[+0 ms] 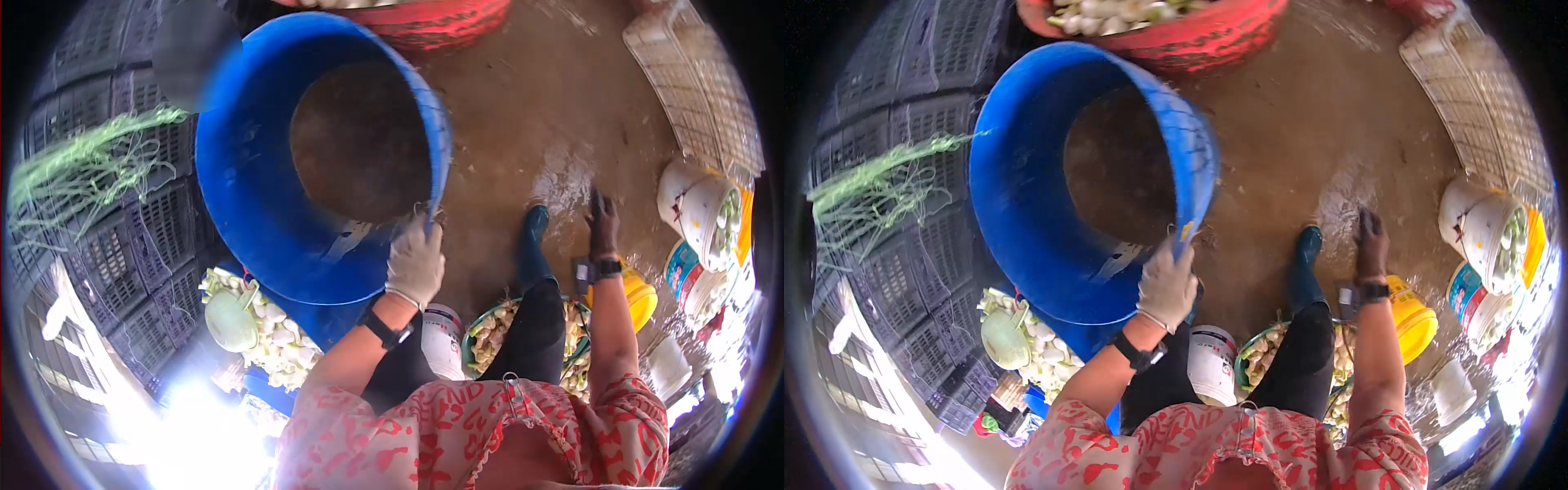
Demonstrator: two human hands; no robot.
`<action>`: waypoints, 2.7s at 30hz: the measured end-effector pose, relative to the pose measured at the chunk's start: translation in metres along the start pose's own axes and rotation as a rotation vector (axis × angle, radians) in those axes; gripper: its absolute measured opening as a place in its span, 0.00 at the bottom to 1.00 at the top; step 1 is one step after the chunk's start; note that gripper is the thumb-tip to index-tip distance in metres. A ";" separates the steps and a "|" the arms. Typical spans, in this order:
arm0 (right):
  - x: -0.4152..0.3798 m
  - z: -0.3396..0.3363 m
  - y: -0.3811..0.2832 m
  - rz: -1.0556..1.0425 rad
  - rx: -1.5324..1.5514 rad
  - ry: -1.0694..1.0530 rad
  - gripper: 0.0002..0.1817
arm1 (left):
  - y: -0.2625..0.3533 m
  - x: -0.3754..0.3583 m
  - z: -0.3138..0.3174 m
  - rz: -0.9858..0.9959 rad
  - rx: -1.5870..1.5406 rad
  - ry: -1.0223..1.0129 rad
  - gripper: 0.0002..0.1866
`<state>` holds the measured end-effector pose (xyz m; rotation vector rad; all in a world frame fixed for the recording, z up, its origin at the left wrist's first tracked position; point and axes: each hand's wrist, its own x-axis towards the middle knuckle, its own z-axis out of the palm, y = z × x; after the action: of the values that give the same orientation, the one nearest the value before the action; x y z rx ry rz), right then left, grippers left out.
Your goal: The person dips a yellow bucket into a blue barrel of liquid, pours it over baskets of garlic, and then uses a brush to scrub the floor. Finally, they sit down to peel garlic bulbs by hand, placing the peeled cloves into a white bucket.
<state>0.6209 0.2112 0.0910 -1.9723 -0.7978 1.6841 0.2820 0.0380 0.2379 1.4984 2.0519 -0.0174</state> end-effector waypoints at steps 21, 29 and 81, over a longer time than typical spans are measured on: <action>-0.110 0.324 -0.109 -0.537 -0.764 0.073 0.17 | -0.442 -0.020 -0.146 -1.041 -0.025 0.358 0.19; -0.087 0.271 -0.107 -0.687 -0.637 0.035 0.14 | -0.418 -0.044 -0.145 -0.985 -0.058 0.484 0.19; 0.007 0.167 -0.064 -0.816 -0.815 0.141 0.21 | -0.219 -0.146 -0.148 -0.839 0.041 0.471 0.12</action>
<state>0.4473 0.2554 0.0987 -1.7324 -2.0975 0.7647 0.0521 -0.1171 0.3570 0.5867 2.9355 -0.0393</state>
